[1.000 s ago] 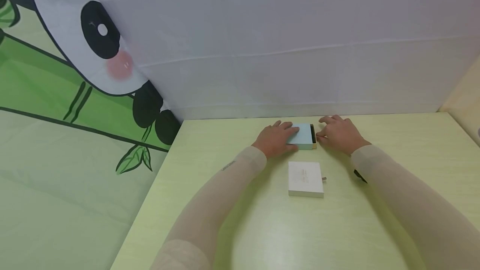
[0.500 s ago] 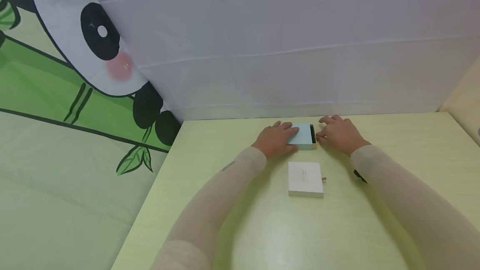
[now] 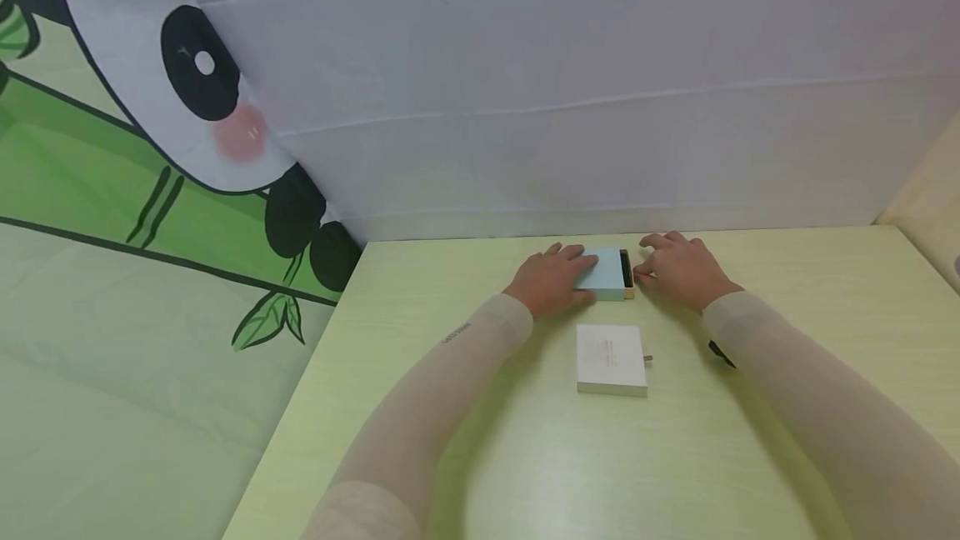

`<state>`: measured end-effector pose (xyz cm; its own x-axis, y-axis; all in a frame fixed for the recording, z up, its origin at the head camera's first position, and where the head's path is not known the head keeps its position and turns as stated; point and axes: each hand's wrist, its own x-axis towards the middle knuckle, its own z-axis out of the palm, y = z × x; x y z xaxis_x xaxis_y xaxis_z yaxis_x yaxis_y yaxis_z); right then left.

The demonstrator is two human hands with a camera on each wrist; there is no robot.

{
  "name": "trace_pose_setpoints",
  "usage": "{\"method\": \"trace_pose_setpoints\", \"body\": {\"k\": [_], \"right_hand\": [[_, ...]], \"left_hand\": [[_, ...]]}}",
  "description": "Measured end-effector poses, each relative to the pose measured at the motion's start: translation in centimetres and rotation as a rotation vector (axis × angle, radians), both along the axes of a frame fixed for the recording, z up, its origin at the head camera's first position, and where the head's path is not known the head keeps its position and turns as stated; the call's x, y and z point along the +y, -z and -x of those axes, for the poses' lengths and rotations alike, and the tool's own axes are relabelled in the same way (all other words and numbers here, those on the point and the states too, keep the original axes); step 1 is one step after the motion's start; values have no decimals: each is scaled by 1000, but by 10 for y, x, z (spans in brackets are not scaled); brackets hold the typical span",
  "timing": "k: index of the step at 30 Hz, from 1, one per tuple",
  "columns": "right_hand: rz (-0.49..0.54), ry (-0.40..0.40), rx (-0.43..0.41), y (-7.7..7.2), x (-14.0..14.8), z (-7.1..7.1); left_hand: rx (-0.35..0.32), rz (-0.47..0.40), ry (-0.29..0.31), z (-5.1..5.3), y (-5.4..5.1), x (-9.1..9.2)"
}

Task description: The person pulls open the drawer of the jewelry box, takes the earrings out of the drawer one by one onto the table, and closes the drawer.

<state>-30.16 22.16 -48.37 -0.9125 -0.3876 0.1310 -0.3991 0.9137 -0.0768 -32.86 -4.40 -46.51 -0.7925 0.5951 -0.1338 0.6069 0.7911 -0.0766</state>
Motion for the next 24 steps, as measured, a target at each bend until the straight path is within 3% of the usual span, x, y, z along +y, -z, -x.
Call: {"method": "trace_pose_setpoints", "body": {"k": [24], "right_hand": [[1,22,-17,1,-1,-4]], "left_hand": [[3,8,-1,-6,-2,-1]]}}
